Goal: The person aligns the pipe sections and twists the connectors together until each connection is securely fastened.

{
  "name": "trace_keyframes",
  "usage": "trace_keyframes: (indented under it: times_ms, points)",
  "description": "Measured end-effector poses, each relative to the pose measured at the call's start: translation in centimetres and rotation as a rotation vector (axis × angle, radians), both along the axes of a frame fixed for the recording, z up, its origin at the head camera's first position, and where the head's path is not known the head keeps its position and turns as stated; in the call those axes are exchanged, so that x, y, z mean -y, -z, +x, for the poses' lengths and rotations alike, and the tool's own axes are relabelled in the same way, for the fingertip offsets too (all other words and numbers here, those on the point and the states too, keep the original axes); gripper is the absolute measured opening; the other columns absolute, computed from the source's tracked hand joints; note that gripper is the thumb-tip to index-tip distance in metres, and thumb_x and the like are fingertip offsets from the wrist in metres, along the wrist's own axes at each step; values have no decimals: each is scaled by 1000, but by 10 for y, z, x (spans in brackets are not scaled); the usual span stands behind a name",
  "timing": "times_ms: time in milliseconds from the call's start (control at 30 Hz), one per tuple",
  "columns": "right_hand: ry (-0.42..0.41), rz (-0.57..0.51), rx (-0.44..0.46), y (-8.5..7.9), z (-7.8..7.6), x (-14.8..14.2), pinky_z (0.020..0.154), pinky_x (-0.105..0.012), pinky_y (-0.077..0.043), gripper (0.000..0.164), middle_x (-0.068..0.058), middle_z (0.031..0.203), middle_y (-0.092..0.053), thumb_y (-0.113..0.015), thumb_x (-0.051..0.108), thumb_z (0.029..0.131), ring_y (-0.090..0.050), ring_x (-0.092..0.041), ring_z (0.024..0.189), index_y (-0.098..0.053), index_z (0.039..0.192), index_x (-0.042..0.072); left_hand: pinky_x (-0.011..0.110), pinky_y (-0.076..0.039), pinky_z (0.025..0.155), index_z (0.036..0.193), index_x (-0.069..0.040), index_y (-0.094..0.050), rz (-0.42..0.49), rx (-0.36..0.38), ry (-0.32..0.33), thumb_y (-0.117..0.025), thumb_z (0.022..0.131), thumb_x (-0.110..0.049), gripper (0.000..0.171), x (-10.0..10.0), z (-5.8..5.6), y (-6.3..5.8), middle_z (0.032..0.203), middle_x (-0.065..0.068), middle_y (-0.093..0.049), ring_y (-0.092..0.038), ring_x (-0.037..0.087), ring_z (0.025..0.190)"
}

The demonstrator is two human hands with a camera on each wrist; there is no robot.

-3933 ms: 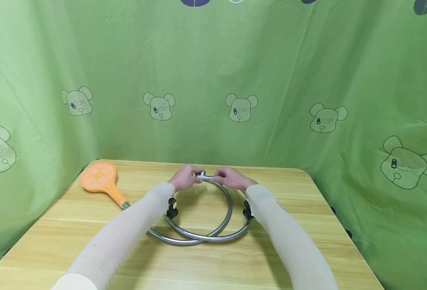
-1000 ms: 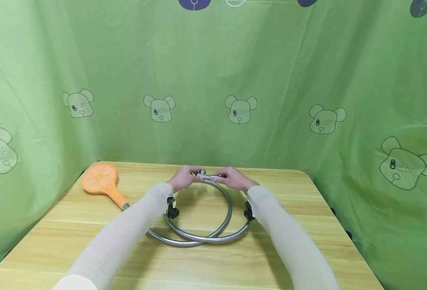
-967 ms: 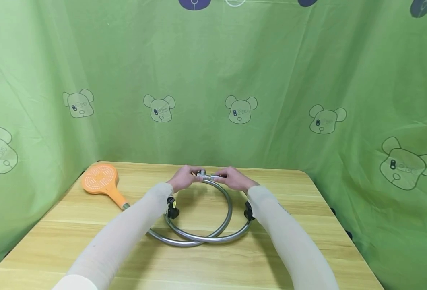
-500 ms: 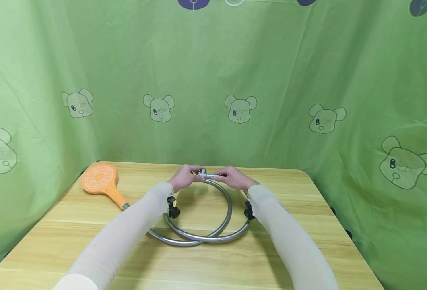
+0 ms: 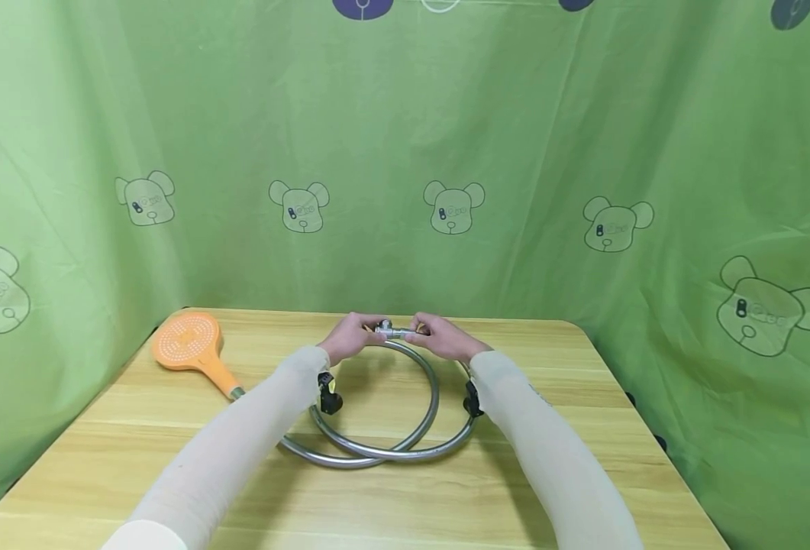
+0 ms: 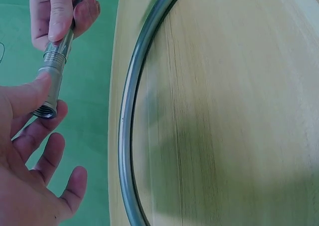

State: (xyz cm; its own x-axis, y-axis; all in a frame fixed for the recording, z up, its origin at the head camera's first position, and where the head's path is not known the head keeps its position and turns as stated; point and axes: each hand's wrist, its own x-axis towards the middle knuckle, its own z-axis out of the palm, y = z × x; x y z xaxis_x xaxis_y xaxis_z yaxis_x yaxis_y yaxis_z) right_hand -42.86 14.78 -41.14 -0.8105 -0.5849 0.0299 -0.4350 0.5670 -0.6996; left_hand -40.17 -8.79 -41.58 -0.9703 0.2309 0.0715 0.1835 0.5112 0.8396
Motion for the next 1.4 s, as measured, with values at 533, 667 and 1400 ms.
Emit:
trace_keyframes:
  times_ms: [533,667,1400]
  points:
    - [1,45,-20,5,-6,1,57,-26,-35,33,0,73,-46,-46,35,108,-39,-15,63,-67,107,10,43,-48,100,130,-13,-68,-59,-69,-7,-74,90,-13,40,-1,5,0,117,8,-72,-59,25,112]
    - [1,8,-12,6,-6,2,62,-28,-42,27,-4,81,-52,-48,32,108,-45,-15,71,-60,114,8,43,-48,101,129,-12,-69,-62,-79,-6,-74,90,-12,40,-1,3,2,117,8,-72,-60,26,113]
    - [-41,65,45,3,-7,-3,63,-27,-36,35,3,75,-45,-57,37,103,-41,-15,71,-72,110,6,42,-48,103,131,-14,-68,-84,-49,1,-75,90,-14,42,-2,3,4,126,7,-70,-60,24,114]
